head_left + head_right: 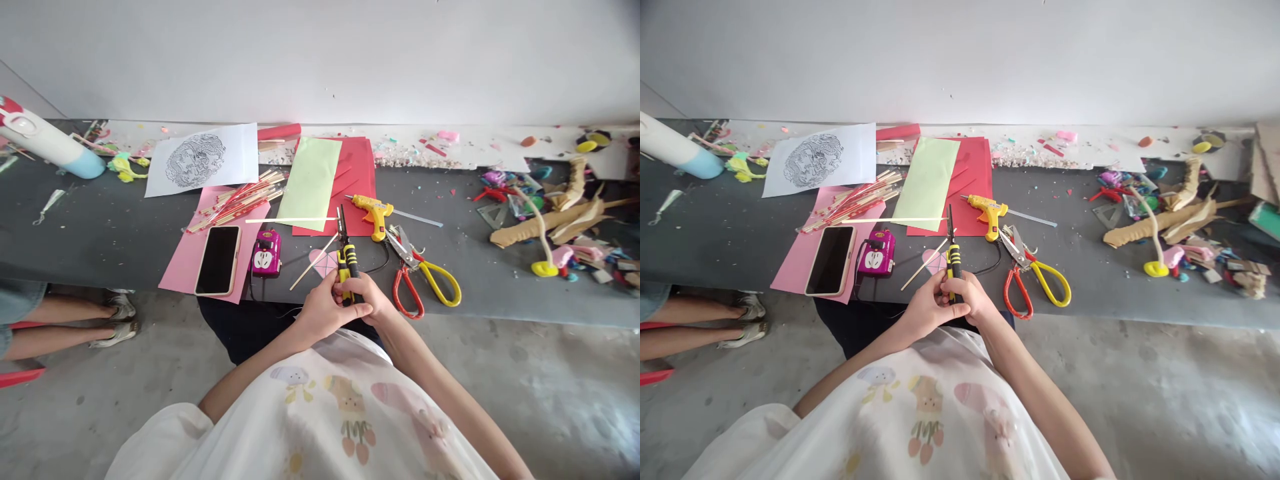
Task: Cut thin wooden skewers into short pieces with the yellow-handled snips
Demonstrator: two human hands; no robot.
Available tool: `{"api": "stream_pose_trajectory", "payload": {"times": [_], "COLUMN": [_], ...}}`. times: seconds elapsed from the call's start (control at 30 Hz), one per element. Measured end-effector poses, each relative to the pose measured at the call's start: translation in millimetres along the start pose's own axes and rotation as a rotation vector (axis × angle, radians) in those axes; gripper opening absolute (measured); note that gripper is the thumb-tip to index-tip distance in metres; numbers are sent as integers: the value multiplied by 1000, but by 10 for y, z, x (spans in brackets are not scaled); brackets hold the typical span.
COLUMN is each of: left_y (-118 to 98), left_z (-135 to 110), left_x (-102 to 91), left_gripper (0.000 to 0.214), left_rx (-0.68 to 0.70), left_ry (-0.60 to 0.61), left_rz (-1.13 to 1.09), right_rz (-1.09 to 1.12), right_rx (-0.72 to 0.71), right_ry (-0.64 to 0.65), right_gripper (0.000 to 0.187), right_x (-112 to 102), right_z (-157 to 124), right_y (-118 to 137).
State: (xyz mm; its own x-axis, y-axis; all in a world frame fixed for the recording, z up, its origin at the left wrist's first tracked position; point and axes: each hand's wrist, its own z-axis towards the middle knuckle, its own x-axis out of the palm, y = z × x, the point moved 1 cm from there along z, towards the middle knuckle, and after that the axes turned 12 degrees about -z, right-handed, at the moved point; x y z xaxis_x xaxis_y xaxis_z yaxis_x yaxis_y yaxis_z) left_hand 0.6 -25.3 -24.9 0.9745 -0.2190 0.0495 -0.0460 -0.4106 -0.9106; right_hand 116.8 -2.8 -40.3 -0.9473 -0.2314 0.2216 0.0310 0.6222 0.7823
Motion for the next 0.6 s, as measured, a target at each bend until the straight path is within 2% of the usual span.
{"api": "stream_pose_trajectory", "payload": {"times": [0.6], "left_y": [15], "left_z": [-4], "left_x": [-1], "left_gripper": [58], "left_rx": [-37], "left_ry": [-10], "left_rz": [-24], "right_rz": [9], "right_rx": [-11], "right_ry": [14], "right_gripper": [4], "right_x": [31], "right_z": [-11], "right_y": [25]}}
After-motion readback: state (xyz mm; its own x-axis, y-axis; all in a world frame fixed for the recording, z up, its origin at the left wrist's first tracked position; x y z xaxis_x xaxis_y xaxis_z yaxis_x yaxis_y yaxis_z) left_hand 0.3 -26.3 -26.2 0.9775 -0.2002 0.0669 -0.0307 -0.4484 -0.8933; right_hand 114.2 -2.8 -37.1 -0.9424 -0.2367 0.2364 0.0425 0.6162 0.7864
